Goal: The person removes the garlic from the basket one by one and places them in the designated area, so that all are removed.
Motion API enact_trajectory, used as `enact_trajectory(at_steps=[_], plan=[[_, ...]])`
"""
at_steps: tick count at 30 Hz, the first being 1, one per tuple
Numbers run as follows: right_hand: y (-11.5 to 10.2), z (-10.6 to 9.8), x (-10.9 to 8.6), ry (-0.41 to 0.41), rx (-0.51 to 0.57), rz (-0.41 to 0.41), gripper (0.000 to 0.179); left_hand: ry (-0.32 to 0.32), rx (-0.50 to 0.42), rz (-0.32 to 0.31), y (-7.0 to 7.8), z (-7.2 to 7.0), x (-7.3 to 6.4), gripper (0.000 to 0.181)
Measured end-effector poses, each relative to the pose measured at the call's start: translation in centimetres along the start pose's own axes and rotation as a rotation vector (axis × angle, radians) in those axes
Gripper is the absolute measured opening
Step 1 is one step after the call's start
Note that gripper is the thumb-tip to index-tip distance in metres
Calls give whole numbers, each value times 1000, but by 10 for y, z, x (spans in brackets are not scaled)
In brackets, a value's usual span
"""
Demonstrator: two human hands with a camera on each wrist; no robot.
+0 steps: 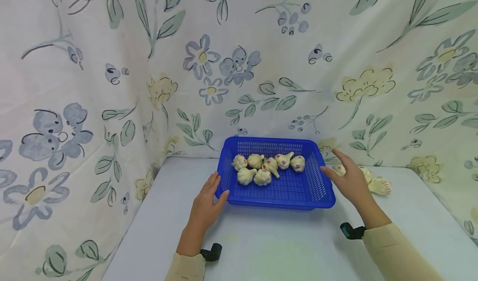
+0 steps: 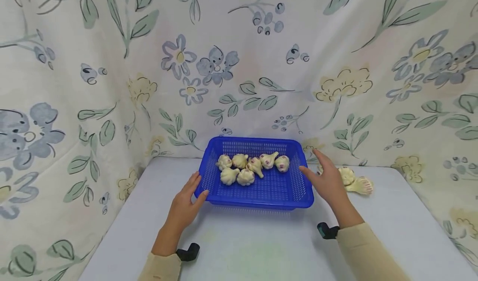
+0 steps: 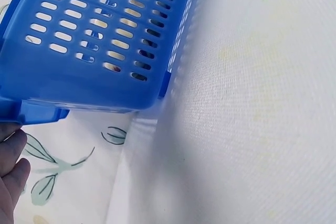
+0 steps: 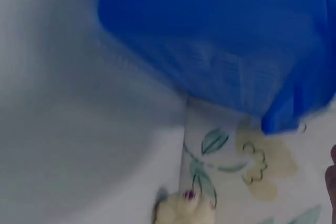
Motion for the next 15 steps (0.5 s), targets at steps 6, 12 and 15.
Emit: enact_trajectory(at_steps=[6, 12, 15], plan=[[-34, 47, -16, -90, -38, -159, 79, 6, -12, 10, -1, 0, 0, 65], [-59, 83, -19, -152, -68, -248, 75, 3, -18, 5, -2, 2, -1, 67], [-71, 95, -17, -179, -76, -278, 73, 11, -14, 10, -1, 3, 0, 66]])
Point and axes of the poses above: each hand's wrist, its own x-axis towards the middle knuckle, its own z-axis out of the palm, y = z × x, the point moved 1 cm from there along x, towards the middle knuckle, and after that the axes turned 13 degrees about z, right-handed, at the moved point
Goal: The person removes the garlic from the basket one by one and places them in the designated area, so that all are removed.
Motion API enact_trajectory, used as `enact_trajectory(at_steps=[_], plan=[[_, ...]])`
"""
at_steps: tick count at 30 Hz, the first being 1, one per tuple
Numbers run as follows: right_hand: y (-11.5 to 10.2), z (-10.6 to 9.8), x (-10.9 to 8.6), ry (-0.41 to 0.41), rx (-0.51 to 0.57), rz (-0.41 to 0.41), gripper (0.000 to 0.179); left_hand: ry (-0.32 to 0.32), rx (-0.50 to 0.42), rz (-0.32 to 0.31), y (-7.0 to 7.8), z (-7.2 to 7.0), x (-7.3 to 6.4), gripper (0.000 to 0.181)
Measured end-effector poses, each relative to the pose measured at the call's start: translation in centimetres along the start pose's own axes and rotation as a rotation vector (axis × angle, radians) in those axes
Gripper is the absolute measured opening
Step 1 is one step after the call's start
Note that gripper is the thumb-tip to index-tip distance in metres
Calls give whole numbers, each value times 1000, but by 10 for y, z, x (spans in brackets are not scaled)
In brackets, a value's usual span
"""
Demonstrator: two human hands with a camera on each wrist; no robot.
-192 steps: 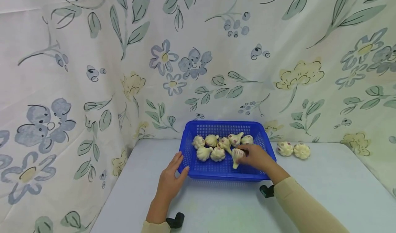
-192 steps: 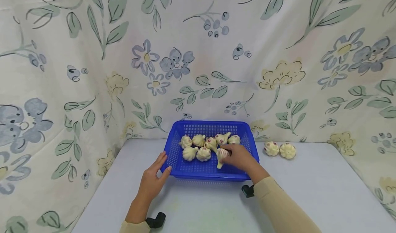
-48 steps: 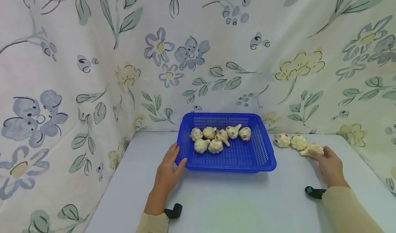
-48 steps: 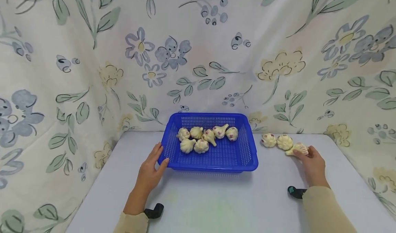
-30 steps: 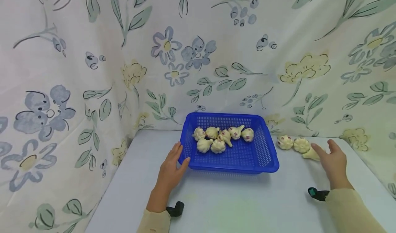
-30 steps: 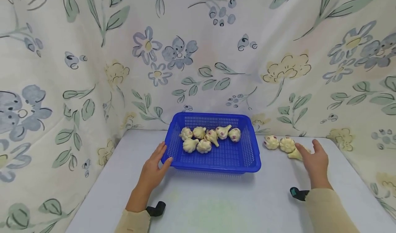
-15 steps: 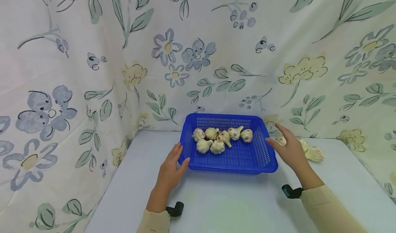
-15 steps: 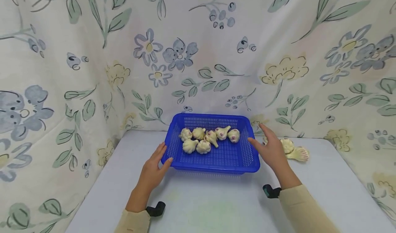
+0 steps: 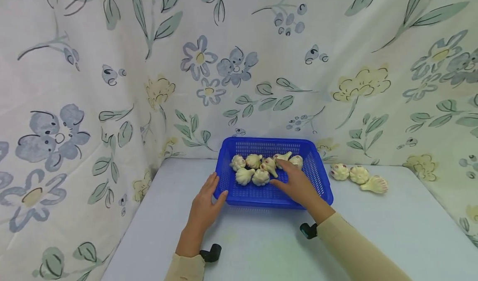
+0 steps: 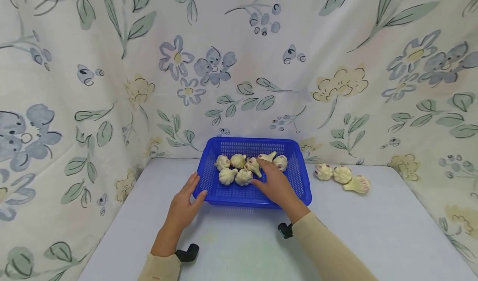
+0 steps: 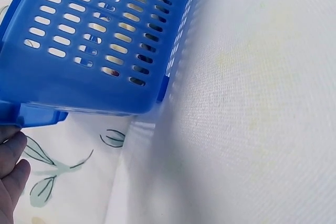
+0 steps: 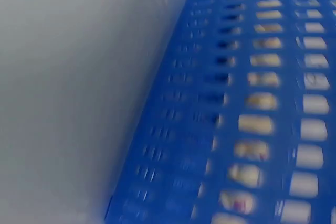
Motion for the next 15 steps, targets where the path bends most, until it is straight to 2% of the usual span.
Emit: enact_trajectory(at_steps=[5, 9, 15], plan=[[-13, 15, 13, -98, 13, -15, 74, 5, -5, -1, 2, -1, 0, 64], [-16, 24, 21, -176, -14, 18, 78, 7, -12, 2, 3, 0, 0, 63], [-16, 31, 28, -288, -6, 20, 85, 26, 4, 2, 3, 0, 0, 64]])
Point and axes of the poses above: each hand's wrist, its own x-axis towards the middle knuckle, its own z-axis out of the palm, y = z × x, the point moved 1 cm from there along x, towards the middle knuckle, and after that the axes turned 13 degrees about z, right-handed, at the moved point
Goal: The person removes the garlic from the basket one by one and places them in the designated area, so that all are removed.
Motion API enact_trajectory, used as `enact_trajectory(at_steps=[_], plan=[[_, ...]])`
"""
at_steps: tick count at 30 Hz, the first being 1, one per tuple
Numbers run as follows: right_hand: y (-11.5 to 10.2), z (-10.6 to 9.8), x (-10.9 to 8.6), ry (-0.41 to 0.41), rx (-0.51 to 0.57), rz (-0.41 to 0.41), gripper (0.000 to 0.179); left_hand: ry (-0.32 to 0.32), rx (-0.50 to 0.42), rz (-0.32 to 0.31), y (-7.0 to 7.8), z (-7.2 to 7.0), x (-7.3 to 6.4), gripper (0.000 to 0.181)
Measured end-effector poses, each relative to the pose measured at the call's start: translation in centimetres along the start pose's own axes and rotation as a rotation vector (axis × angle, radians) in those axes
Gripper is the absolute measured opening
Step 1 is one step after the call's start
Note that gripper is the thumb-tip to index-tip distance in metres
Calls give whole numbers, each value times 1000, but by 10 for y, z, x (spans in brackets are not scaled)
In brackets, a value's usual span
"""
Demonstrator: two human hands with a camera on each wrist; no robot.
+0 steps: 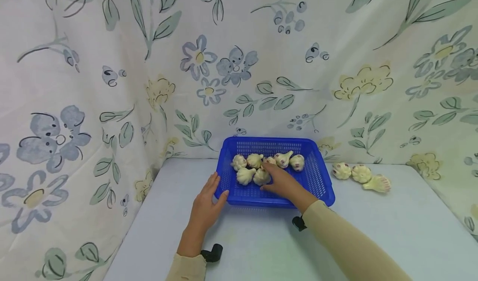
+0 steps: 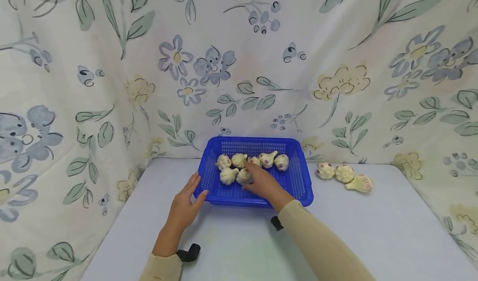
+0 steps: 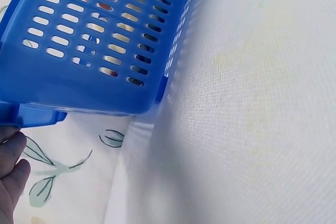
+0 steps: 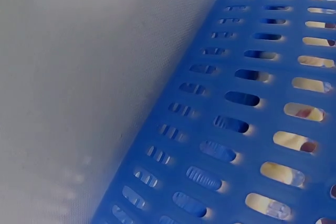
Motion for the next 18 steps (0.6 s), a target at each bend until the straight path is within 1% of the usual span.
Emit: enact_trajectory(at_steps=[4, 7, 14, 16, 18], plan=[[0, 1, 1, -62, 9, 11, 90, -2, -9, -6, 0, 0, 0, 65], [-2, 2, 1, -79, 1, 21, 89, -2, -16, -12, -1, 0, 0, 64], [-2, 4, 2, -67, -81, 33, 62, 3, -23, -7, -1, -1, 0, 63], [0, 3, 2, -69, -82, 34, 58, 2, -23, -6, 0, -1, 0, 63], [1, 3, 2, -72, -72, 37, 58, -1, -22, -2, 0, -1, 1, 63]])
Point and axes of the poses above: each hand's wrist, its own x-axis towards the middle knuckle, its own z-axis out of the palm, y = z × x, the point moved 1 cm from there along x, towards the middle knuckle, and after that the axes turned 13 degrees about z, right-handed, at the moved point
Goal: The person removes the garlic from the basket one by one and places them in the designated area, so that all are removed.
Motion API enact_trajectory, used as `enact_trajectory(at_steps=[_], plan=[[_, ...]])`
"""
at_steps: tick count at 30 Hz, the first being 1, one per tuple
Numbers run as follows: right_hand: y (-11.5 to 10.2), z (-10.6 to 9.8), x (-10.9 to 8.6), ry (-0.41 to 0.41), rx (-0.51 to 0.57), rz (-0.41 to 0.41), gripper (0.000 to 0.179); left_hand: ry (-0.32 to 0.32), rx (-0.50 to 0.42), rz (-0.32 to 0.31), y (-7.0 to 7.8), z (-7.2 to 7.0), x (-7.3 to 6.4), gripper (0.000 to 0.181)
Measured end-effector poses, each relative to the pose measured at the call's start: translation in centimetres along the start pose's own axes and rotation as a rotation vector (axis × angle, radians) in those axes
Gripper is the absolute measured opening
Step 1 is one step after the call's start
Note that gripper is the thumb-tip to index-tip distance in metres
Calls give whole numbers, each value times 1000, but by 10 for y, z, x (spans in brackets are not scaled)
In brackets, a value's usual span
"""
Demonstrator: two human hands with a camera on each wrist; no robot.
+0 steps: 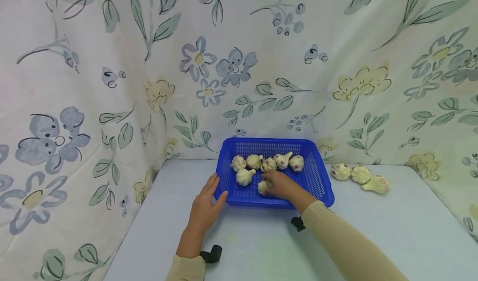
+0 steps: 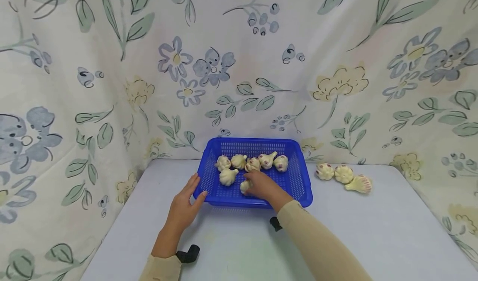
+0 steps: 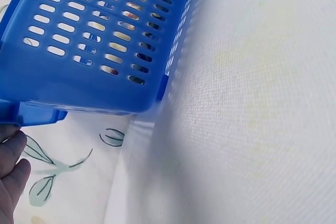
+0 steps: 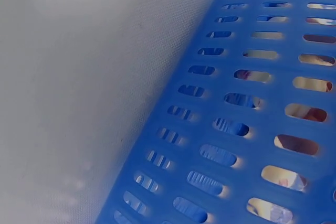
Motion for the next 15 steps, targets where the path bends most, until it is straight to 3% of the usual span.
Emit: enact_trajectory(at_steps=[10, 15], plan=[[2, 3, 4, -39, 44, 45, 71, -3, 2, 2, -1, 1, -1, 66], [2, 2, 3, -50, 55, 50, 65, 3, 3, 2, -1, 0, -1, 66]])
Point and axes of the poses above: each hand's wrist, its own x-axis towards the middle knuckle, its own z-axis out of the palm, y = z × x, the point moved 1 cm from there along x, towards the middle knuckle, and after that the axes turned 13 degrees about z, right-handed, at the moved point
